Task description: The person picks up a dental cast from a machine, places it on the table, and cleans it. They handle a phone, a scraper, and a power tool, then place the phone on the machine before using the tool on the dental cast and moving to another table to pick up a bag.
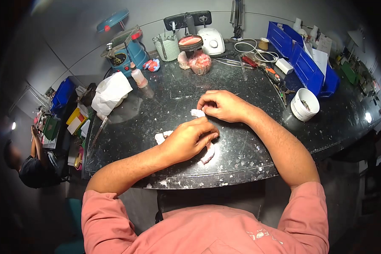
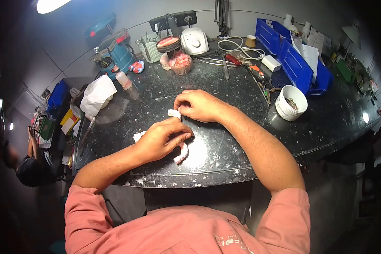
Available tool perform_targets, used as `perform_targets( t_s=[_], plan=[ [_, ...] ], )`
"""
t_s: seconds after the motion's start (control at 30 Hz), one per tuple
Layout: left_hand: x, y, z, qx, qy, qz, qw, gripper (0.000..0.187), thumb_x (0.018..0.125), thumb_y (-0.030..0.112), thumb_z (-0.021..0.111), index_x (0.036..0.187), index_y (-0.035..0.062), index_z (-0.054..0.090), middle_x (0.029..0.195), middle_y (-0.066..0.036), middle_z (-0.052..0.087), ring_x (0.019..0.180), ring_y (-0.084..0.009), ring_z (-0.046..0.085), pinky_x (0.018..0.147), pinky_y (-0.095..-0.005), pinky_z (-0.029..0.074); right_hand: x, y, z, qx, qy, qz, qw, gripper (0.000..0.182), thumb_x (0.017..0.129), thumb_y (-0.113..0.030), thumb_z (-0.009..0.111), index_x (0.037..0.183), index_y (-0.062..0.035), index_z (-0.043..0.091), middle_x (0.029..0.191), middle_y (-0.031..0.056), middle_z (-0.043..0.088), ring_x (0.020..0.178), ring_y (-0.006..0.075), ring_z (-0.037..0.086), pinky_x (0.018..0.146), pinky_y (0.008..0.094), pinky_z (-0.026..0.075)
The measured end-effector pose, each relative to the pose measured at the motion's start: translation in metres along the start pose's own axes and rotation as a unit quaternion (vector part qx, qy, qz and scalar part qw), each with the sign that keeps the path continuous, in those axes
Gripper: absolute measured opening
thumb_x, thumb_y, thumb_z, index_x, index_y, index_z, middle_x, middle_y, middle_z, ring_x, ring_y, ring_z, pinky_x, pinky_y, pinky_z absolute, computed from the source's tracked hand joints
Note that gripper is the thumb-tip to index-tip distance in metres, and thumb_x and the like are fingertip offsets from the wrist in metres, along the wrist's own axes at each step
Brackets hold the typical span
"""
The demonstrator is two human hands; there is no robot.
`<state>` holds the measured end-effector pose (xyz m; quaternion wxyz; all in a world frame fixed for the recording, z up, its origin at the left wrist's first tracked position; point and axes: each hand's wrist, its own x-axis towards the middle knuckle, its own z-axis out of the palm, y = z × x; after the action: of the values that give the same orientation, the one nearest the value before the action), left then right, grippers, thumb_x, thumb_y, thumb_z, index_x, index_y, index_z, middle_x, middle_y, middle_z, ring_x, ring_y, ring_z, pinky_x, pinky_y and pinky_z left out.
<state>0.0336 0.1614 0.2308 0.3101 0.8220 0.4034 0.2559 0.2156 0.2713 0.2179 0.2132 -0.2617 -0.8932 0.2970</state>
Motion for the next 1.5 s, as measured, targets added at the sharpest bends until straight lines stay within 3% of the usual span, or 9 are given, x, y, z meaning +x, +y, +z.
perform_targets(
  t_s=[0.1,0.3,0.37,0.47,0.6,0.7,0.87,1.13,1.5],
  plan=[
    [0.010,-0.003,-0.010,0.172,0.130,0.153,0.964,0.008,0.089,0.008,0.067,0.096,0.0032,0.067,0.089,-0.010,0.066,0.086,-0.0240,0.065,0.076,-0.0352,0.051,-0.001,0.000,0.000,0.007,0.012,-0.006,1.000,0.017,0.090,-0.013,0.060,0.103,-0.0046,0.066,0.096,0.0120,0.064,0.090,0.0268,0.064,0.080,0.0376,0.050],
    [0.096,-0.070,-0.091,-0.056,0.436,-0.084,0.894,0.025,0.087,0.021,0.065,0.098,-0.0002,0.057,0.085,-0.002,0.057,0.076,-0.0105,0.051,0.067,-0.0261,0.040,-0.001,0.000,-0.002,0.002,0.011,0.001,1.000,0.016,0.089,-0.012,0.060,0.102,-0.0044,0.066,0.096,0.0112,0.063,0.090,0.0260,0.064,0.080,0.0364,0.050],
    [0.125,-0.124,-0.120,-0.115,0.453,-0.204,0.860,0.058,0.079,0.025,0.073,0.121,-0.0048,0.047,0.108,-0.019,0.059,0.101,-0.0239,0.057,0.089,-0.0330,0.045,-0.002,-0.002,-0.003,0.011,0.006,0.009,1.000,0.015,0.089,-0.011,0.060,0.101,-0.0047,0.066,0.095,0.0105,0.063,0.086,0.0244,0.063,0.076,0.0355,0.050],
    [0.154,-0.153,-0.136,-0.078,0.519,-0.182,0.832,0.084,0.072,0.027,0.078,0.136,-0.0080,0.036,0.133,-0.027,0.048,0.125,-0.0345,0.048,0.106,-0.0385,0.037,-0.002,0.000,-0.002,0.020,0.014,0.007,1.000,0.015,0.089,-0.011,0.058,0.100,-0.0043,0.066,0.096,0.0115,0.064,0.086,0.0259,0.064,0.077,0.0360,0.050],
    [0.182,-0.170,-0.153,0.067,0.498,-0.215,0.837,0.118,0.066,0.031,0.084,0.148,-0.0130,0.011,0.150,-0.034,0.028,0.143,-0.0422,0.024,0.120,-0.0411,0.020,-0.002,-0.001,-0.001,0.031,0.021,0.009,0.999,0.015,0.088,-0.011,0.057,0.099,-0.0036,0.066,0.097,0.0127,0.064,0.089,0.0281,0.065,0.080,0.0368,0.051],
    [0.196,-0.183,-0.148,0.119,0.494,-0.231,0.830,0.124,0.064,0.033,0.087,0.148,-0.0131,0.009,0.148,-0.034,0.032,0.141,-0.0424,0.029,0.118,-0.0403,0.024,-0.001,0.001,0.001,0.027,0.034,-0.008,0.999,0.014,0.091,-0.013,0.059,0.100,-0.0057,0.067,0.093,0.0084,0.062,0.080,0.0210,0.061,0.073,0.0329,0.049],
    [0.209,-0.191,-0.151,0.085,0.501,-0.246,0.826,0.109,0.060,0.038,0.090,0.135,-0.0101,0.026,0.133,-0.034,0.047,0.124,-0.0445,0.051,0.106,-0.0434,0.042,-0.002,-0.005,-0.004,0.053,0.005,0.034,0.998,0.015,0.090,-0.010,0.057,0.099,-0.0042,0.067,0.095,0.0111,0.064,0.083,0.0251,0.064,0.075,0.0350,0.050],
    [0.222,-0.210,-0.175,0.097,0.522,-0.272,0.803,0.109,0.059,0.032,0.092,0.135,-0.0117,0.027,0.136,-0.034,0.044,0.128,-0.0432,0.047,0.109,-0.0419,0.039,-0.002,0.002,0.000,0.049,0.017,0.027,0.998,0.014,0.092,-0.015,0.060,0.101,-0.0062,0.067,0.092,0.0053,0.062,0.077,0.0155,0.060,0.072,0.0296,0.049],
    [0.218,-0.233,-0.172,0.142,0.573,-0.258,0.765,0.117,0.063,0.036,0.090,0.142,-0.0122,0.018,0.145,-0.033,0.035,0.136,-0.0433,0.038,0.113,-0.0413,0.034,-0.003,0.002,0.000,0.054,0.018,0.030,0.998,0.014,0.091,-0.013,0.059,0.101,-0.0057,0.066,0.092,0.0067,0.062,0.078,0.0179,0.060,0.072,0.0309,0.049]
  ],
)
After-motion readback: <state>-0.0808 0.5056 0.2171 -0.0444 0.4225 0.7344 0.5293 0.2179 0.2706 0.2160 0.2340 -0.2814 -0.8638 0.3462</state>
